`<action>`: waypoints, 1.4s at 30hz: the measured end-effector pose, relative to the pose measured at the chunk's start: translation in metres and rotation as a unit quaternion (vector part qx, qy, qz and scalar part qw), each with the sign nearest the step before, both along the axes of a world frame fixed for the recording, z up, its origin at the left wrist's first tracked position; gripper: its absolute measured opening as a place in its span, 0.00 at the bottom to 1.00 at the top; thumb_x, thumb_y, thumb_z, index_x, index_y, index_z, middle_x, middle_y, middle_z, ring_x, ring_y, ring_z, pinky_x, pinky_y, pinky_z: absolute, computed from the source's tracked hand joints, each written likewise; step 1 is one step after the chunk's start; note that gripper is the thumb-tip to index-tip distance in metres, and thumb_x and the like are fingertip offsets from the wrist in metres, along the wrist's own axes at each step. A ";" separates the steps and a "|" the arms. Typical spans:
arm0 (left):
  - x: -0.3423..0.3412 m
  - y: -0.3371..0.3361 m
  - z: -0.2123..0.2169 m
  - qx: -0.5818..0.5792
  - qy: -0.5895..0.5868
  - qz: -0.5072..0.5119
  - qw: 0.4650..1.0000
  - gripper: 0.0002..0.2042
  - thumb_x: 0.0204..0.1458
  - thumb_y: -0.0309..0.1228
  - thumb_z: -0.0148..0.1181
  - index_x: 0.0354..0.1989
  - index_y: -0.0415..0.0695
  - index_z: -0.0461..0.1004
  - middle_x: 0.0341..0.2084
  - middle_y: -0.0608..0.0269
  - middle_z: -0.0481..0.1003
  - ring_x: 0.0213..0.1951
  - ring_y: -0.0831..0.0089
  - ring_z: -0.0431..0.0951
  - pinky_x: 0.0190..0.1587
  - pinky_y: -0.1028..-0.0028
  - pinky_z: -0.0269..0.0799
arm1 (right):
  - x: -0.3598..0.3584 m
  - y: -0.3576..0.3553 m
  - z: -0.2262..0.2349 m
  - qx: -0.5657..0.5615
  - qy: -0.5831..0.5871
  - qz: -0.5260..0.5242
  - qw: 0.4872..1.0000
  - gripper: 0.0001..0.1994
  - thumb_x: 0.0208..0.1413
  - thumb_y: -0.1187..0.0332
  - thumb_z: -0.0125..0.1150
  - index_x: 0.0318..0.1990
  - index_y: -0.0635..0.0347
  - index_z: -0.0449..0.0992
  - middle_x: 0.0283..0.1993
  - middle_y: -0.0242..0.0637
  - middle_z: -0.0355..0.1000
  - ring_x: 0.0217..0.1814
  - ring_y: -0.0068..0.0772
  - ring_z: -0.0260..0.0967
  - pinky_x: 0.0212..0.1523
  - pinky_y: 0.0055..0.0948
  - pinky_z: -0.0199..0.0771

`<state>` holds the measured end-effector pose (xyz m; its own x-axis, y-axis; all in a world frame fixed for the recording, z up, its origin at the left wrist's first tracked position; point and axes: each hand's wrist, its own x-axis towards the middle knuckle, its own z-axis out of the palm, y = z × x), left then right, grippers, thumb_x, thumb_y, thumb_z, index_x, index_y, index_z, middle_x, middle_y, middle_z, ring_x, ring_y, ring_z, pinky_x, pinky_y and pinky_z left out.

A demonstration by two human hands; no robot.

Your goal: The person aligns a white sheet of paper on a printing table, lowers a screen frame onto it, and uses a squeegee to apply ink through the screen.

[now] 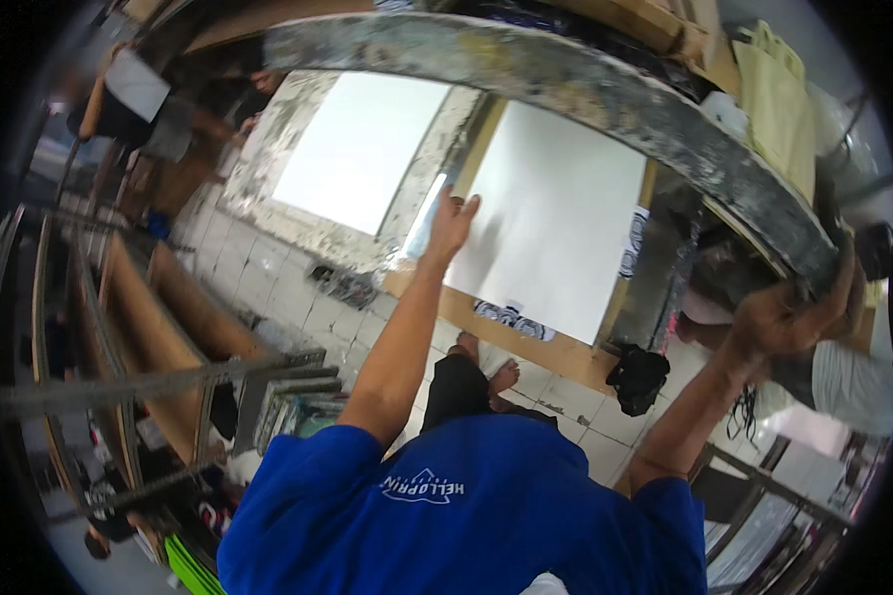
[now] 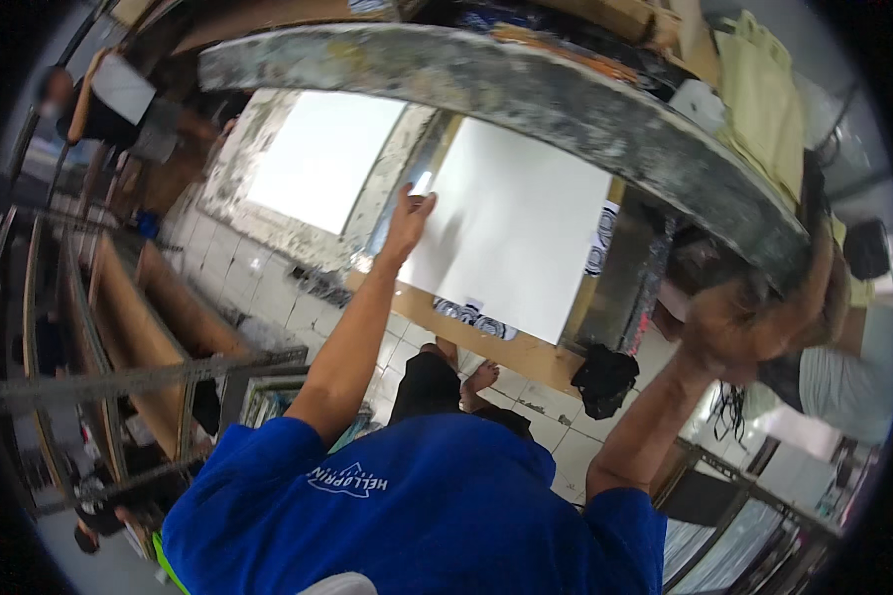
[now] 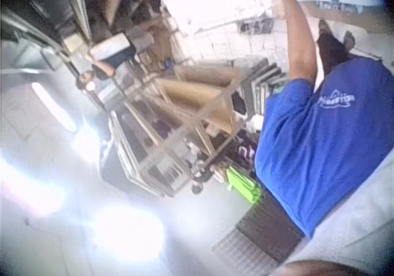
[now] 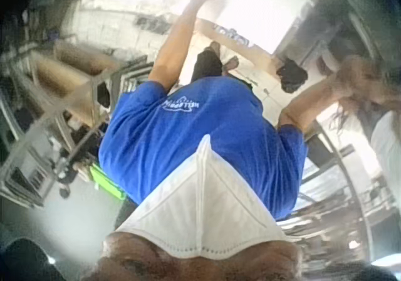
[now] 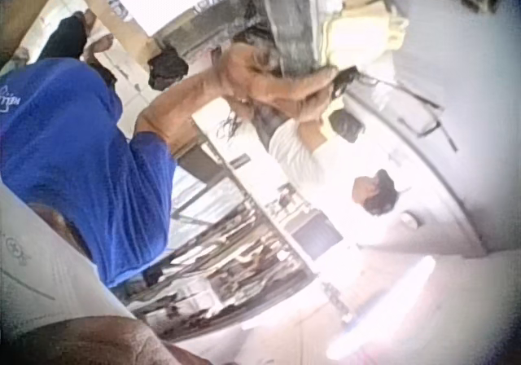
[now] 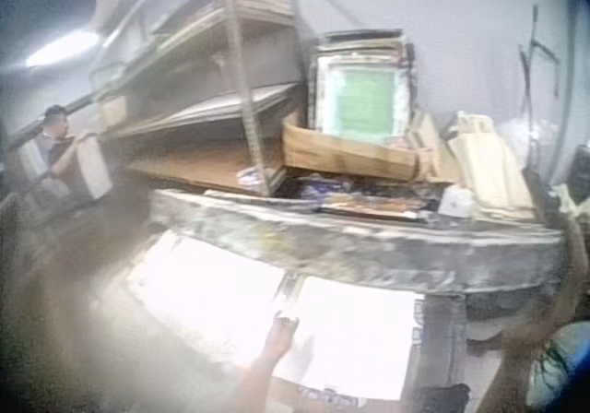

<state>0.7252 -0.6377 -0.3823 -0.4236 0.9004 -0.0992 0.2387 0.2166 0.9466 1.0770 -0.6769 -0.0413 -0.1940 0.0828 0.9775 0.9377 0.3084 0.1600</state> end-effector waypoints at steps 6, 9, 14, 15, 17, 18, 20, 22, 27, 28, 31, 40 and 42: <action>0.009 0.003 0.024 -0.007 0.047 -0.024 0.999 0.35 0.54 0.43 0.59 0.62 0.31 0.54 0.49 0.41 0.69 0.50 0.53 0.70 0.54 0.62 0.64 | 0.004 -0.011 -0.002 -0.055 0.016 -0.028 0.998 0.29 0.66 0.47 0.34 0.55 0.64 0.69 0.52 0.42 0.62 0.61 0.37 0.54 0.61 0.36 0.62; 0.006 0.008 0.024 0.007 0.022 -0.025 0.999 0.36 0.55 0.44 0.59 0.64 0.32 0.52 0.54 0.38 0.66 0.55 0.50 0.67 0.58 0.62 0.62 | -0.006 -0.006 -0.002 -0.042 0.041 -0.006 0.998 0.29 0.65 0.45 0.35 0.55 0.62 0.69 0.51 0.38 0.60 0.60 0.34 0.54 0.60 0.35 0.61; 0.005 0.024 0.022 -0.005 -0.018 -0.060 0.998 0.38 0.56 0.44 0.57 0.66 0.31 0.47 0.56 0.38 0.65 0.57 0.53 0.66 0.60 0.64 0.60 | 0.002 0.000 -0.009 -0.035 0.078 0.052 0.995 0.29 0.64 0.43 0.38 0.55 0.60 0.70 0.50 0.36 0.60 0.58 0.31 0.54 0.58 0.33 0.61; 0.010 0.024 0.034 -0.013 -0.030 -0.067 0.997 0.38 0.56 0.44 0.57 0.66 0.31 0.47 0.56 0.39 0.66 0.57 0.54 0.66 0.60 0.64 0.59 | 0.003 -0.001 -0.012 -0.037 0.084 0.061 0.994 0.29 0.63 0.44 0.40 0.55 0.60 0.70 0.49 0.36 0.60 0.58 0.31 0.54 0.57 0.33 0.61; 0.015 0.025 0.047 -0.031 -0.053 -0.073 0.995 0.39 0.56 0.46 0.55 0.66 0.32 0.46 0.57 0.40 0.65 0.59 0.56 0.65 0.61 0.65 0.57 | 0.006 -0.003 -0.010 -0.033 0.064 0.049 0.996 0.28 0.63 0.45 0.41 0.55 0.61 0.70 0.49 0.36 0.60 0.58 0.31 0.54 0.57 0.32 0.61; 0.015 0.026 0.049 -0.041 -0.063 -0.071 0.995 0.39 0.57 0.48 0.54 0.67 0.33 0.46 0.58 0.41 0.63 0.60 0.56 0.63 0.62 0.64 0.54 | 0.007 -0.003 -0.010 -0.030 0.059 0.050 0.997 0.28 0.63 0.45 0.41 0.56 0.61 0.70 0.49 0.36 0.61 0.58 0.31 0.54 0.57 0.32 0.61; 0.008 0.028 0.046 -0.049 -0.082 -0.071 0.993 0.39 0.57 0.50 0.53 0.67 0.34 0.46 0.60 0.42 0.61 0.63 0.55 0.59 0.64 0.64 0.50 | 0.007 -0.003 -0.009 -0.026 0.054 0.048 0.997 0.28 0.63 0.45 0.42 0.56 0.62 0.69 0.49 0.37 0.61 0.58 0.31 0.55 0.57 0.31 0.61; 0.001 0.028 0.035 -0.048 -0.085 -0.072 0.993 0.39 0.57 0.50 0.52 0.67 0.34 0.46 0.60 0.41 0.61 0.63 0.55 0.59 0.64 0.63 0.50 | 0.004 -0.001 -0.012 -0.033 0.068 0.057 0.996 0.29 0.63 0.46 0.42 0.56 0.64 0.68 0.50 0.38 0.62 0.59 0.31 0.55 0.58 0.31 0.62; 0.002 0.027 0.041 -0.033 -0.073 -0.057 0.995 0.43 0.54 0.50 0.57 0.66 0.29 0.47 0.54 0.43 0.67 0.57 0.58 0.65 0.60 0.64 0.57 | 0.000 -0.004 -0.010 -0.050 0.055 0.052 0.996 0.23 0.65 0.59 0.43 0.57 0.70 0.64 0.55 0.46 0.66 0.59 0.42 0.62 0.59 0.37 0.66; 0.010 0.028 0.046 -0.040 -0.078 -0.060 0.994 0.42 0.54 0.50 0.57 0.66 0.29 0.46 0.53 0.44 0.68 0.56 0.59 0.65 0.60 0.65 0.57 | 0.005 -0.007 -0.007 -0.054 0.036 0.040 0.997 0.22 0.66 0.59 0.43 0.57 0.71 0.64 0.56 0.46 0.66 0.58 0.43 0.63 0.59 0.37 0.66; 0.012 0.027 0.052 -0.045 -0.102 -0.043 0.993 0.41 0.56 0.45 0.57 0.66 0.29 0.44 0.49 0.52 0.71 0.53 0.65 0.67 0.59 0.70 0.57 | 0.011 -0.011 -0.007 -0.057 0.003 0.029 0.998 0.22 0.66 0.60 0.44 0.57 0.73 0.64 0.56 0.47 0.67 0.57 0.44 0.66 0.59 0.37 0.67; -0.003 -0.019 0.051 0.056 -0.102 0.000 0.993 0.27 0.59 0.31 0.54 0.65 0.35 0.54 0.56 0.49 0.67 0.59 0.65 0.65 0.62 0.69 0.58 | 0.011 -0.009 -0.010 -0.037 -0.030 0.040 0.998 0.25 0.66 0.55 0.41 0.56 0.72 0.64 0.52 0.47 0.69 0.52 0.43 0.67 0.55 0.36 0.69; -0.007 -0.043 0.063 0.093 -0.060 0.002 0.994 0.28 0.58 0.32 0.55 0.65 0.37 0.55 0.54 0.49 0.69 0.55 0.64 0.68 0.57 0.68 0.62 | 0.013 -0.010 -0.010 -0.040 -0.032 0.045 0.998 0.25 0.66 0.55 0.41 0.57 0.71 0.64 0.53 0.46 0.67 0.54 0.40 0.63 0.55 0.33 0.69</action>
